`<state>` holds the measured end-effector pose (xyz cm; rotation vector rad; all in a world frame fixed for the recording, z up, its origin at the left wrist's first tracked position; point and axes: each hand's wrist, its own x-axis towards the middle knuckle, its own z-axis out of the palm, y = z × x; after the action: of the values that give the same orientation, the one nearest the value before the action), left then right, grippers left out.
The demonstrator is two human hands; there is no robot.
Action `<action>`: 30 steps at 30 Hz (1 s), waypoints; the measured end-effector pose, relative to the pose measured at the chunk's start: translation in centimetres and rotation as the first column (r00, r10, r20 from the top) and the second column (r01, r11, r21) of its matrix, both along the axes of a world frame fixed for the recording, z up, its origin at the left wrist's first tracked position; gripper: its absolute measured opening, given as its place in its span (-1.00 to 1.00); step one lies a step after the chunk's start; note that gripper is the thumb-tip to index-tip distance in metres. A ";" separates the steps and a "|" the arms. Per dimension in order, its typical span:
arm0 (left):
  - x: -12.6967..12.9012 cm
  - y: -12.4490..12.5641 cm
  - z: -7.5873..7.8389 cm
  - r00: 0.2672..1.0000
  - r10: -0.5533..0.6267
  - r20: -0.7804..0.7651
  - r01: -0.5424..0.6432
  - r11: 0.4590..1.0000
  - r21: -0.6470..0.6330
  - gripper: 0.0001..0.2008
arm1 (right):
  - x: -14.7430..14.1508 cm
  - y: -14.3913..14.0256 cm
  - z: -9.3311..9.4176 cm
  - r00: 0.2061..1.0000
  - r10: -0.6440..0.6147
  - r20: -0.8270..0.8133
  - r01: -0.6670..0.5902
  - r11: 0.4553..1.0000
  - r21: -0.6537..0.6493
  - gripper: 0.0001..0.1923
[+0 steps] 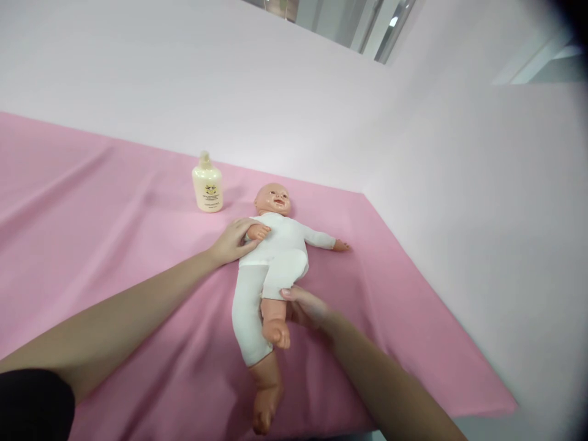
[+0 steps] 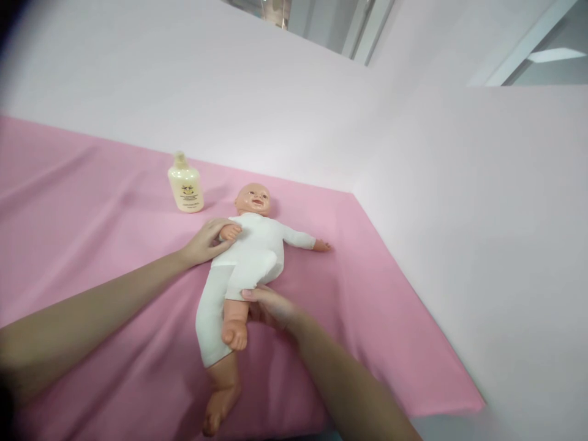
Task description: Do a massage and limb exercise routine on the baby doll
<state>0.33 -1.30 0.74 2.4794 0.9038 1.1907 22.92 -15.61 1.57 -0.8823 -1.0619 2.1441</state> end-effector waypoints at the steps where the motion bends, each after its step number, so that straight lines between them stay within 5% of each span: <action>1: 0.0 0.0 0.0 1.000 0.002 -0.003 -0.002 1.000 -0.002 -0.65 | 0.0 0.0 -0.1 1.000 0.009 -0.005 -0.009 1.000 0.007 -0.39; 30: -0.1 0.0 -0.1 1.000 0.001 -0.012 -0.001 1.000 0.008 -0.67 | 0.3 0.5 -1.3 0.993 -0.114 0.006 0.114 0.992 0.045 -0.44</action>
<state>0.24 -1.31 0.61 2.4950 0.9048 1.1829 23.25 -15.09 0.27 -0.9103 -1.0339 2.0169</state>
